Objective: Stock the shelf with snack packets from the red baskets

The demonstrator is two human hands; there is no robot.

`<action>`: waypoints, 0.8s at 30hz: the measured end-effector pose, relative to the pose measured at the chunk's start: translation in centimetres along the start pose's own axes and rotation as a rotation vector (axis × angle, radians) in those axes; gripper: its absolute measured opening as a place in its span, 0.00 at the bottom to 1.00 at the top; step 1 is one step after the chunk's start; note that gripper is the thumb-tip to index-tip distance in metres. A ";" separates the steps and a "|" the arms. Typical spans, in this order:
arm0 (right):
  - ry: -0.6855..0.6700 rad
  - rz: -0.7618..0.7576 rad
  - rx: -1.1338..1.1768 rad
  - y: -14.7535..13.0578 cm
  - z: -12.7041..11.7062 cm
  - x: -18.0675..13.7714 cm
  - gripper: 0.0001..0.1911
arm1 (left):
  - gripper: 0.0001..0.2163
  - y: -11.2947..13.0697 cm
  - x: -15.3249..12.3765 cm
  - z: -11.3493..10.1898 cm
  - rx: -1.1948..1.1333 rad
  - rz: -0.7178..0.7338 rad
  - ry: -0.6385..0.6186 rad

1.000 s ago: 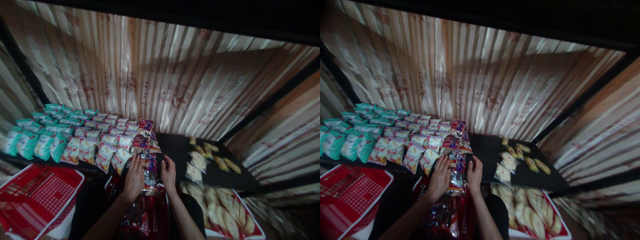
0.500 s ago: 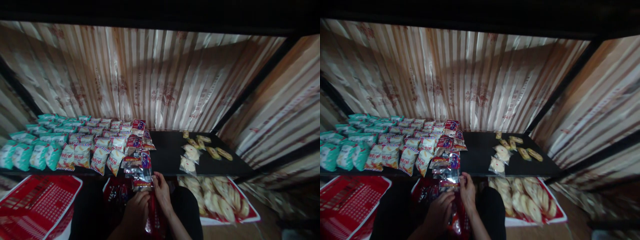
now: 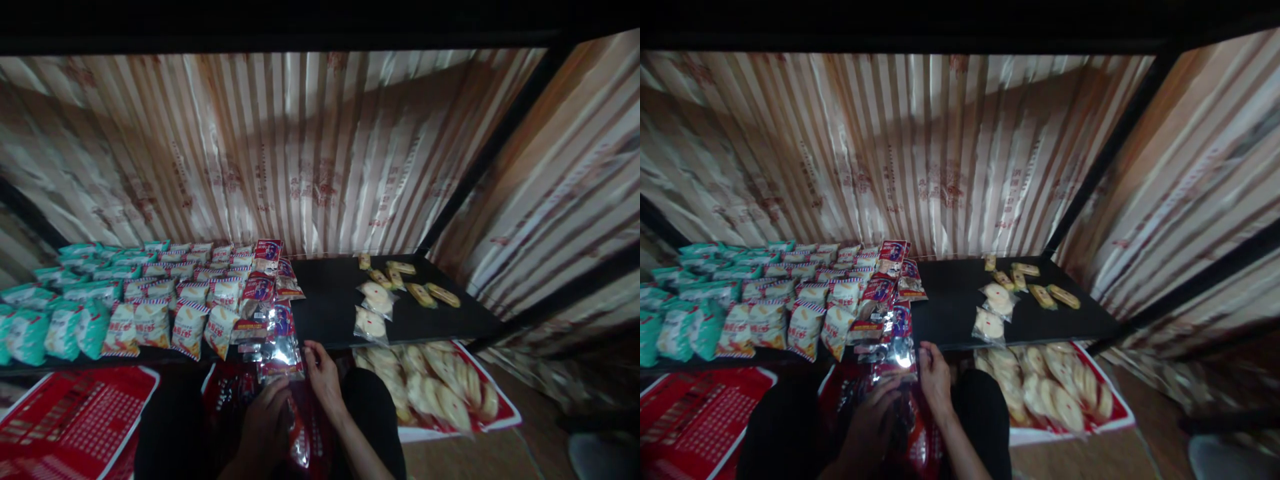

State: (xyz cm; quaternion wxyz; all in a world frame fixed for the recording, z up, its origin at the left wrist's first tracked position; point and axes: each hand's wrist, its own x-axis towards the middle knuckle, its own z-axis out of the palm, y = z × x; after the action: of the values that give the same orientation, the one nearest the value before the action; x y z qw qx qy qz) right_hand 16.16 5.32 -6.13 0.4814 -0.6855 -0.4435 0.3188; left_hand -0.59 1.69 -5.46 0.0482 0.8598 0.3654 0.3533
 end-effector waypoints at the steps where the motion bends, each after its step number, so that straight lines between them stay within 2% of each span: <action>1: -0.010 0.007 0.013 -0.1 0.1 -0.2 0.21 | 0.13 0.0 -0.1 0.0 0.007 -0.002 -0.007; 10: -0.095 0.032 0.059 -0.7 0.9 -1.4 0.21 | 0.13 -0.3 0.1 -1.0 -0.029 -0.047 0.007; 18: -0.001 -0.022 -0.008 0.2 1.9 -0.7 0.15 | 0.15 -0.7 -0.5 -2.0 -0.045 -0.256 0.020; 24: 0.051 0.045 0.016 0.3 1.5 -0.6 0.17 | 0.16 -2.0 -1.0 -2.0 -0.087 -0.346 0.039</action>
State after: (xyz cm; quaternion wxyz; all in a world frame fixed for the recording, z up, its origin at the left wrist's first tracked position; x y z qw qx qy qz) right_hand 14.68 5.26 -6.89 0.4907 -0.6995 -0.4129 0.3154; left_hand -3.57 2.11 -5.24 0.1381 0.7743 0.4930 0.3719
